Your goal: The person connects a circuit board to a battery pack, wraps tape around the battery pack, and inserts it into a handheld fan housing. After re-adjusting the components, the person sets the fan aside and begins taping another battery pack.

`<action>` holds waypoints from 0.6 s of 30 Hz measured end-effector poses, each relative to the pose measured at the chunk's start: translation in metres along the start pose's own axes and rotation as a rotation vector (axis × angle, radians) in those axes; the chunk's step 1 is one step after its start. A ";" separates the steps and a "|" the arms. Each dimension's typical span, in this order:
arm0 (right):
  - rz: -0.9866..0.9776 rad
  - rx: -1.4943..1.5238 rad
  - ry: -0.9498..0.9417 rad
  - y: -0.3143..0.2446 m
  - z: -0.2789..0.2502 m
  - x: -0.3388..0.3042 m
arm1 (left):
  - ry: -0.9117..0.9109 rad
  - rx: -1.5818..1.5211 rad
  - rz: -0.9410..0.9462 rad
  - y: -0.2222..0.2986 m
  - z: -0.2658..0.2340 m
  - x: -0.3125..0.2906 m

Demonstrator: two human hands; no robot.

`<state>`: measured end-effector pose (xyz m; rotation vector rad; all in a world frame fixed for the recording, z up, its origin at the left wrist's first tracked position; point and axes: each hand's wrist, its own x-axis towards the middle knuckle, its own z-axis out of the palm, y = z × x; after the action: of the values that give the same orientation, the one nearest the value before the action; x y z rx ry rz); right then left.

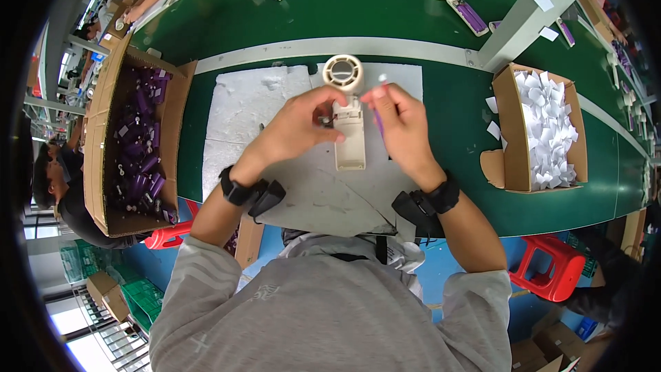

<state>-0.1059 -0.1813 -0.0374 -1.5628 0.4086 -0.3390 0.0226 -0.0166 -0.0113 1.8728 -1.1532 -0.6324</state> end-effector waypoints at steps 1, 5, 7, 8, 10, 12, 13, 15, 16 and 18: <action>-0.002 -0.011 -0.001 -0.001 0.002 0.000 | -0.056 -0.051 -0.005 -0.005 -0.003 0.008; -0.381 -0.340 -0.048 -0.004 0.019 -0.004 | -0.193 -0.219 -0.006 -0.025 -0.008 0.018; -0.409 -0.411 -0.051 -0.008 0.023 0.000 | -0.241 -0.333 0.005 -0.036 -0.011 0.017; -0.421 -0.447 -0.056 -0.009 0.024 0.000 | -0.236 -0.348 0.005 -0.038 -0.011 0.017; -0.414 -0.476 -0.055 -0.005 0.025 0.002 | -0.249 -0.373 0.034 -0.042 -0.010 0.017; -0.416 -0.514 -0.031 -0.001 0.026 0.003 | -0.247 -0.399 0.048 -0.046 -0.010 0.016; -0.410 -0.522 -0.041 -0.001 0.027 0.004 | -0.242 -0.389 0.054 -0.046 -0.011 0.016; -0.397 -0.503 -0.027 -0.003 0.030 0.006 | -0.234 -0.366 0.066 -0.046 -0.012 0.015; -0.391 -0.494 -0.020 -0.004 0.031 0.006 | -0.228 -0.378 0.065 -0.046 -0.013 0.015; -0.388 -0.527 -0.041 -0.003 0.030 0.007 | -0.232 -0.375 0.043 -0.042 -0.015 0.014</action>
<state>-0.0860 -0.1580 -0.0354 -2.1685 0.1617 -0.5249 0.0605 -0.0134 -0.0383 1.4808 -1.1255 -0.9882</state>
